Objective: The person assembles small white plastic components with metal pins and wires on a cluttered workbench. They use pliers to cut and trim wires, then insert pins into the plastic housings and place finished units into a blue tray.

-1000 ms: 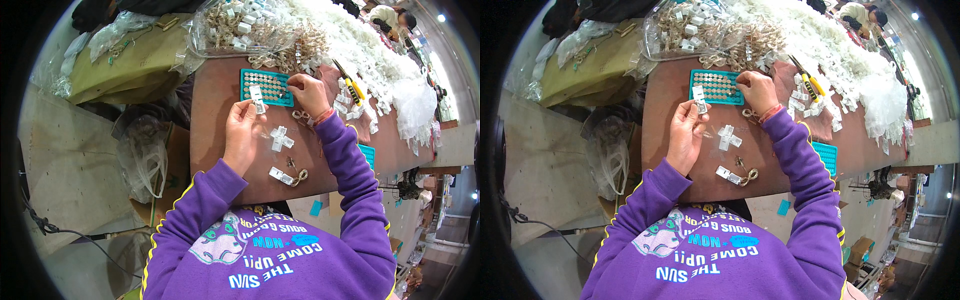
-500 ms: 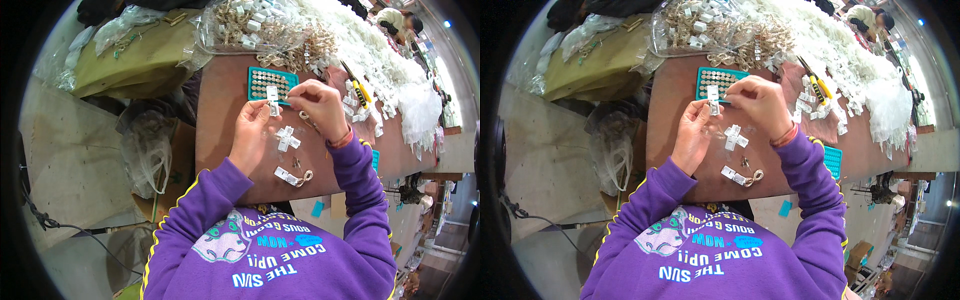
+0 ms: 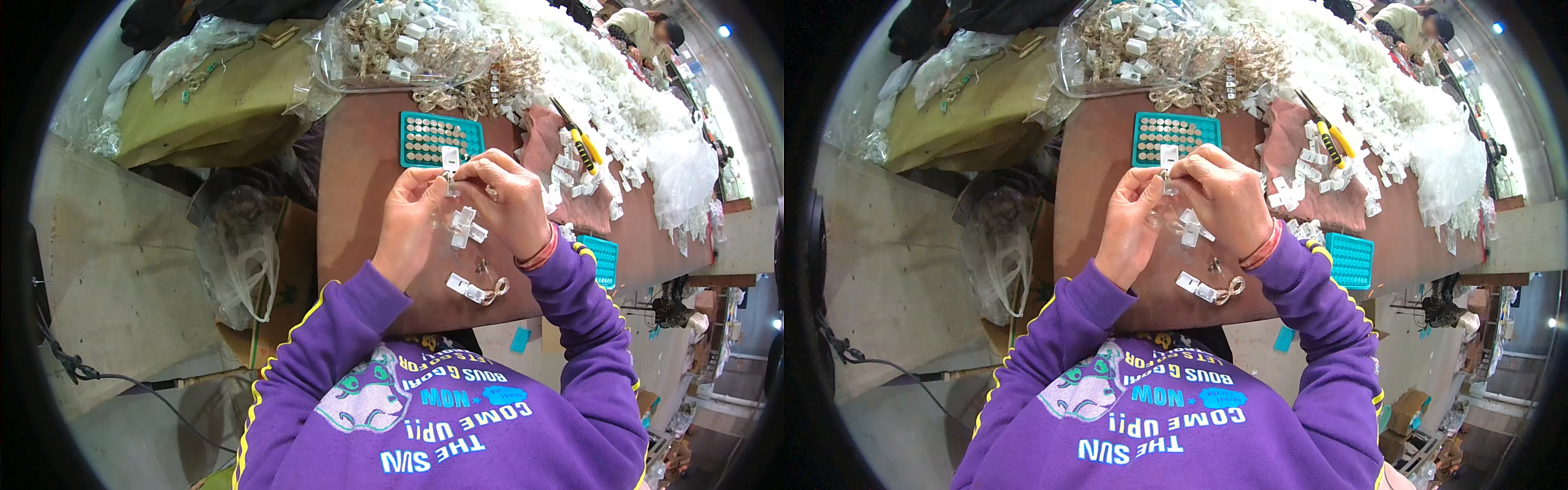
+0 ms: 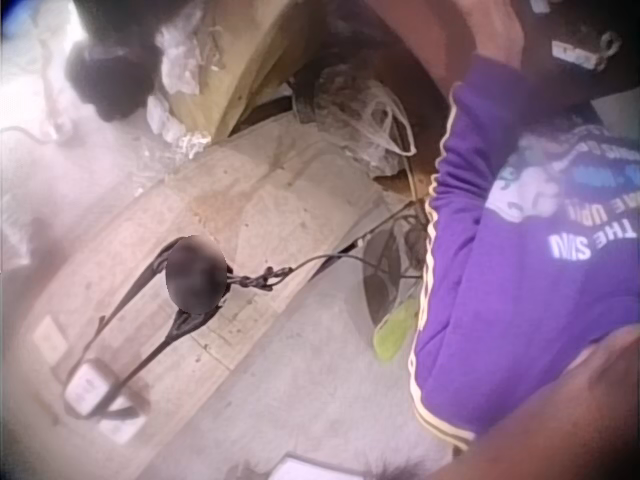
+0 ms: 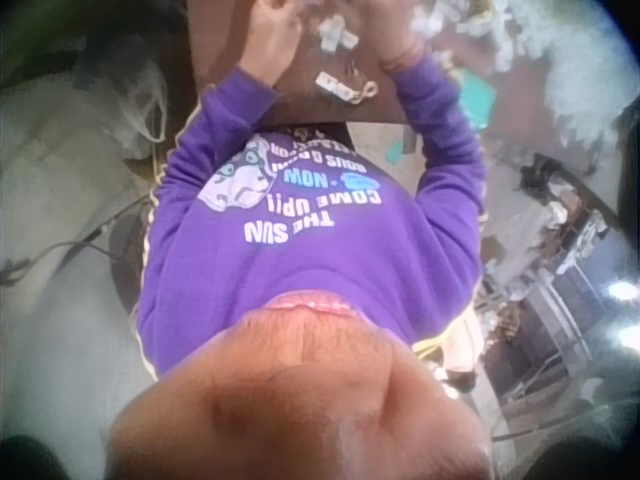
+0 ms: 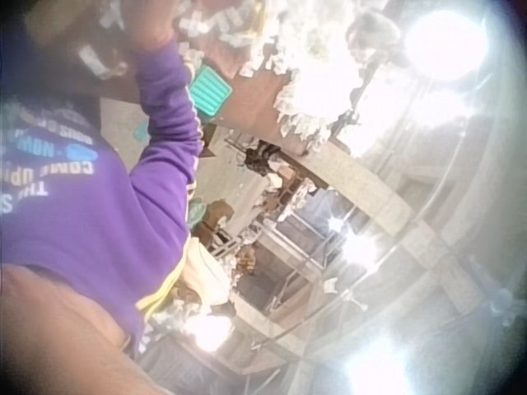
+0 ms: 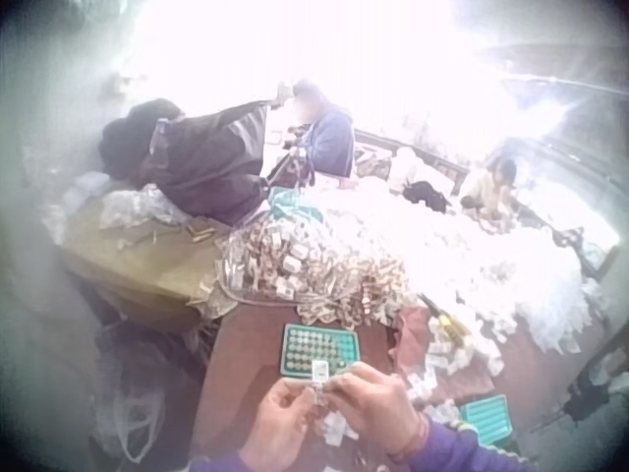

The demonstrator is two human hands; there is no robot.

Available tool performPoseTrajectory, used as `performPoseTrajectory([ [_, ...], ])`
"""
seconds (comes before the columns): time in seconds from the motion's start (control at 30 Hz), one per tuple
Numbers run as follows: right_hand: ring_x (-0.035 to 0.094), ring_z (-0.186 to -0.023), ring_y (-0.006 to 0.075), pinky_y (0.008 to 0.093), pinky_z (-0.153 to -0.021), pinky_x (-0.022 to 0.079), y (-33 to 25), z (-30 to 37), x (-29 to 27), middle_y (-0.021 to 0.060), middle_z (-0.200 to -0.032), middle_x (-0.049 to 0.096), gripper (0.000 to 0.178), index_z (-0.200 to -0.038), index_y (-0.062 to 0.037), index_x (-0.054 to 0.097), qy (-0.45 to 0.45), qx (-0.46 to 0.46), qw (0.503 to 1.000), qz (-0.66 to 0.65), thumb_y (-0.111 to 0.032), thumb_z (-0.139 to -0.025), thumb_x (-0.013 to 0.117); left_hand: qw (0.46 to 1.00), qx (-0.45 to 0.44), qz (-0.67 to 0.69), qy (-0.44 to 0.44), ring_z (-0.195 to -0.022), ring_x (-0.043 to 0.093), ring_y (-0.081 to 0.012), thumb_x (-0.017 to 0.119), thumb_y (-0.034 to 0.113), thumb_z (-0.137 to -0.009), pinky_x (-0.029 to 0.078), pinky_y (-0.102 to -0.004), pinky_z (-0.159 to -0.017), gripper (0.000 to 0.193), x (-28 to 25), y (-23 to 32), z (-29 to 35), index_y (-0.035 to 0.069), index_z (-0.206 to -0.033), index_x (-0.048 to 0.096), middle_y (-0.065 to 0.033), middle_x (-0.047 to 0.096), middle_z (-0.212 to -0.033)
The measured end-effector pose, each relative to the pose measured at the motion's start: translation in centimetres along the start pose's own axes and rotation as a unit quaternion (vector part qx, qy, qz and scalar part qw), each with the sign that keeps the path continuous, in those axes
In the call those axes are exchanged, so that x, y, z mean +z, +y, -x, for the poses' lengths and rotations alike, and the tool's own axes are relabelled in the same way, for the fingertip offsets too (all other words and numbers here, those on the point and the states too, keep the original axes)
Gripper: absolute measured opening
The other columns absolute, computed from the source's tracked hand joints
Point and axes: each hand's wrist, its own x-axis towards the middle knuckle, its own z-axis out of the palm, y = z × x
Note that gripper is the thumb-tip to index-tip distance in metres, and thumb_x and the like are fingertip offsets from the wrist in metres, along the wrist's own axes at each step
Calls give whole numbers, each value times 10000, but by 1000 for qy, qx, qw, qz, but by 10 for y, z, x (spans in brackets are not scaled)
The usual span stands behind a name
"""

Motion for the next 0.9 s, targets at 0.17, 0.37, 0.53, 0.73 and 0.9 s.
performPoseTrajectory([
  [0.17, 651, -680, 193, 285, -597, 532, -5, 3, 8, 96, -845, 642, 139, -881, 0, 673, 48, 18, 998, 20, 27, -756, 727, 999, 28, 16, -1, -868, 665, -147, 620, 86, -950, 551, -269, -739, 127, 6, -1, 1, 39, -1062, 581, -71, 662, -1011],
  [0.37, 648, -684, 195, 288, -600, 526, -9, 0, -6, 93, -824, 644, 148, -872, 0, 677, -23, 27, 999, -22, 25, -742, 742, 1000, 25, -14, -1, -845, 670, -146, 629, 86, -944, 554, -262, -711, 125, 3, 2, 1, 36, -1052, 591, -69, 667, -1007],
  [0.53, 653, -679, 179, 267, -594, 519, -16, 5, -9, 93, -827, 642, 135, -878, 4, 685, 21, 46, 998, -23, 40, -759, 738, 1000, 6, -12, -23, -823, 672, -142, 644, 111, -939, 543, -248, -670, 147, 3, 3, 2, 39, -1058, 598, -58, 674, -977],
  [0.73, 663, -704, 250, 314, -604, 541, -17, 8, -1, 99, -831, 624, 136, -897, -22, 673, 62, 30, 997, 19, -1, -767, 708, 1000, 0, -8, -12, -809, 676, -143, 653, 124, -936, 539, -246, -657, 160, 6, 4, 4, 44, -1064, 601, -57, 678, -959],
  [0.9, 664, -706, 252, 318, -606, 543, -17, 8, -3, 94, -840, 625, 131, -899, -18, 670, 36, -23, 997, 57, -5, -774, 706, 1000, 7, -25, -4, -796, 677, -145, 657, 118, -932, 539, -244, -657, 155, 6, 4, 3, 46, -1059, 604, -58, 680, -941],
])
